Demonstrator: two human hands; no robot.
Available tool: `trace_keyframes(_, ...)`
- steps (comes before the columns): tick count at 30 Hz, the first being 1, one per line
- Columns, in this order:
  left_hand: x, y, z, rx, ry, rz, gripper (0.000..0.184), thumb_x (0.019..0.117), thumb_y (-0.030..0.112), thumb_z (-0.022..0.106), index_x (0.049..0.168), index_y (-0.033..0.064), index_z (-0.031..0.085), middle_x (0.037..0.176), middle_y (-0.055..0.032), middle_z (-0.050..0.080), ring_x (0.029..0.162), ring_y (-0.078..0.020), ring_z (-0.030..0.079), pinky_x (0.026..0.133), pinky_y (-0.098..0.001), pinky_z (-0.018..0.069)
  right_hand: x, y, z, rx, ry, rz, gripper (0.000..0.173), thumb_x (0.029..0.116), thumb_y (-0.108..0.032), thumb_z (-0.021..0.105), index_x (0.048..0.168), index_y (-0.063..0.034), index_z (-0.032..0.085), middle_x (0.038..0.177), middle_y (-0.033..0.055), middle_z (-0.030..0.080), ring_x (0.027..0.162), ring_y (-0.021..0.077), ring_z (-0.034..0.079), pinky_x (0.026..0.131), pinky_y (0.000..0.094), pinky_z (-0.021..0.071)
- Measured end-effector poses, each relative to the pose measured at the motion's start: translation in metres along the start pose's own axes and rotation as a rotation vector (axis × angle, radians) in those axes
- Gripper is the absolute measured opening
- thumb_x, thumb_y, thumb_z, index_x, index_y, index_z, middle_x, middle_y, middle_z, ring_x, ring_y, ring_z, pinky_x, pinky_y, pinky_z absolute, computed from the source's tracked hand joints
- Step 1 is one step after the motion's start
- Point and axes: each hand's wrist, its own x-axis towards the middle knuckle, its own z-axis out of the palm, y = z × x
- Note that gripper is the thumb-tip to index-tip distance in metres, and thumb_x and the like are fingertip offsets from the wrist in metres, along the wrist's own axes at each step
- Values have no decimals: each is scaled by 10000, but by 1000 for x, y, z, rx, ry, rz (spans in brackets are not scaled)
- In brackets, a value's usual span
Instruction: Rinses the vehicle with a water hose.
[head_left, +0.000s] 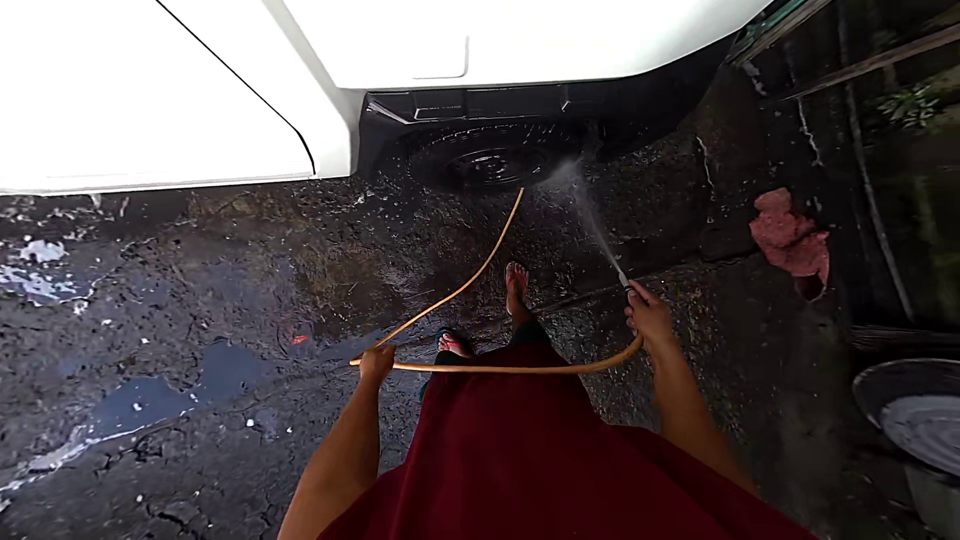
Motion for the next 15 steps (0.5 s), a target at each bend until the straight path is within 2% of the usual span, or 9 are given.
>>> trace_keyframes(2, 9, 55, 10, -168, -37, 70, 472, 1093, 385, 447, 1283, 3, 650, 1182, -199, 701, 1048, -296, 699, 961, -494, 537, 4, -6, -8, 9, -88, -25, 417, 1106, -267, 467, 1514, -195, 511, 734, 12, 531, 466, 77, 419, 404, 233, 354)
trace_keyframes(4, 13, 123, 16, -404, -56, 116, 505, 1122, 382, 368, 1333, -23, 585, 1177, -207, 668, 926, -252, 683, 845, -418, 558, 10, -5, -15, 30, -93, -44, 426, 1108, -259, 459, 1527, -194, 496, 713, 7, 526, 457, 78, 419, 397, 235, 358)
trace_keyframes(7, 14, 230, 23, -809, -181, 117, 621, 1118, 491, 220, 1504, 39, 398, 1327, -222, 581, 922, -276, 674, 775, -400, 564, 20, 2, -37, 58, -73, -64, 433, 1108, -269, 456, 1533, -195, 487, 716, 3, 530, 462, 77, 428, 399, 232, 364)
trace_keyframes(10, 5, 329, 20, -1009, -311, 208, 694, 1088, 577, 138, 1504, 83, 395, 1343, -189, 592, 983, -266, 687, 803, -388, 571, 25, 10, -63, 61, -179, -78, 429, 1106, -225, 444, 1528, -155, 485, 698, -8, 525, 460, 65, 427, 399, 220, 367)
trace_keyframes(13, 0, 414, 19, -1098, -404, 319, 736, 1079, 578, 64, 1504, 79, 398, 1349, -180, 608, 1077, -272, 682, 878, -405, 569, 26, 18, -94, 139, -97, -56, 435, 1108, -225, 439, 1538, -168, 469, 689, -17, 513, 445, 65, 414, 386, 221, 363)
trace_keyframes(15, 1, 460, 23, -1159, -453, 373, 747, 1074, 574, 31, 1503, 85, 398, 1351, -171, 609, 1096, -272, 679, 890, -411, 570, 28, 15, -121, 194, -80, -110, 438, 1106, -213, 429, 1539, -154, 464, 673, -29, 506, 431, 54, 401, 368, 209, 351)
